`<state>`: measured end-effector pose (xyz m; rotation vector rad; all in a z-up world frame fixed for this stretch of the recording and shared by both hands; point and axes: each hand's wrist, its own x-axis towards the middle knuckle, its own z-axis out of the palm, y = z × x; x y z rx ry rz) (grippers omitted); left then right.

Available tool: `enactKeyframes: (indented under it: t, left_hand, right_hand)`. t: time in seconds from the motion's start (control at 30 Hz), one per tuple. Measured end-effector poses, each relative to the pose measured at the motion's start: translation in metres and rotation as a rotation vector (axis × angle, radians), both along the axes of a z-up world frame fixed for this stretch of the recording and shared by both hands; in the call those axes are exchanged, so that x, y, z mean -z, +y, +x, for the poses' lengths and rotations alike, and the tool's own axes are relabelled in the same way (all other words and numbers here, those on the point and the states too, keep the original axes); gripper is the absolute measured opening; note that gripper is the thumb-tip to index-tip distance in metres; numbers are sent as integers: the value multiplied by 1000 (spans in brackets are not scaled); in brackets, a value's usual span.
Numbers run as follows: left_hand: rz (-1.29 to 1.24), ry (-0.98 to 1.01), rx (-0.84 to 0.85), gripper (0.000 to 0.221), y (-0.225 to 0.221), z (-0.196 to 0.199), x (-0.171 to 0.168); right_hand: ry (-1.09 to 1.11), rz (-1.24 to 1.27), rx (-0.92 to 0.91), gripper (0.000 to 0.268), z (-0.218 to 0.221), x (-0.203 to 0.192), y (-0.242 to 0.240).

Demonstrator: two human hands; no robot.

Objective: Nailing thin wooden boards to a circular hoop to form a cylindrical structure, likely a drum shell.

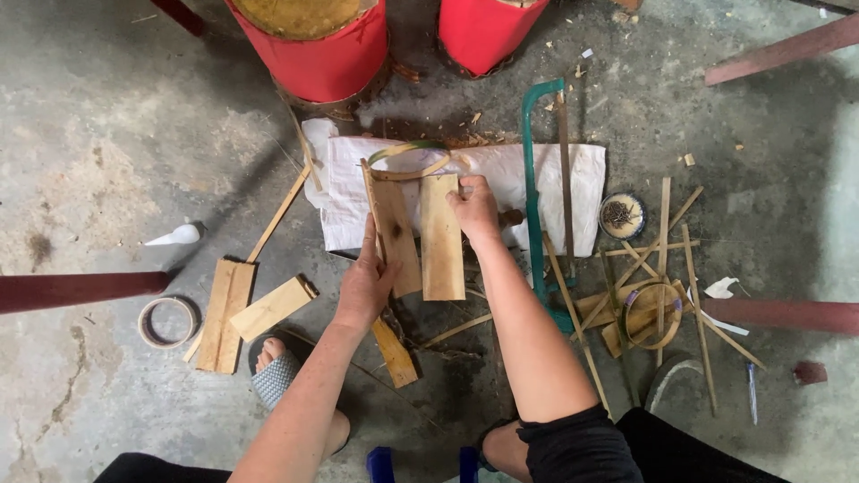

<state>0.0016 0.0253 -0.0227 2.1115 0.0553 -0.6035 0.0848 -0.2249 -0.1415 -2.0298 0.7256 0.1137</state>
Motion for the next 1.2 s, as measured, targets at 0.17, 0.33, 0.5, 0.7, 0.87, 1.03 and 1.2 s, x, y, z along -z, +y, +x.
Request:
enactKeyframes:
  t: [0.17, 0.33, 0.5, 0.7, 0.87, 1.03, 1.2]
  left_hand:
    - [-87, 62, -46, 85, 9, 1, 5]
    - [-50, 63, -43, 85, 7, -1, 3]
    - [13, 49, -24, 88, 6, 0, 6]
    - [64, -3, 3, 86, 3, -5, -1]
    - [110, -48, -8, 82, 7, -20, 9]
    - [164, -78, 10, 85, 8, -32, 18]
    - [227, -38, 40, 88, 2, -36, 1]
  right_hand:
    - [-44, 49, 16, 42, -2, 4, -1]
    - [-35, 60, 7, 41, -7, -11, 4]
    - [-5, 95, -40, 47, -27, -37, 16]
    - [-60, 180, -103, 53, -81, -88, 16]
    - [-122, 277, -59, 55, -127, -61, 3]
    - [-203, 290, -59, 49, -142, -58, 1]
    - [-256, 332, -57, 29, -150, -89, 8]
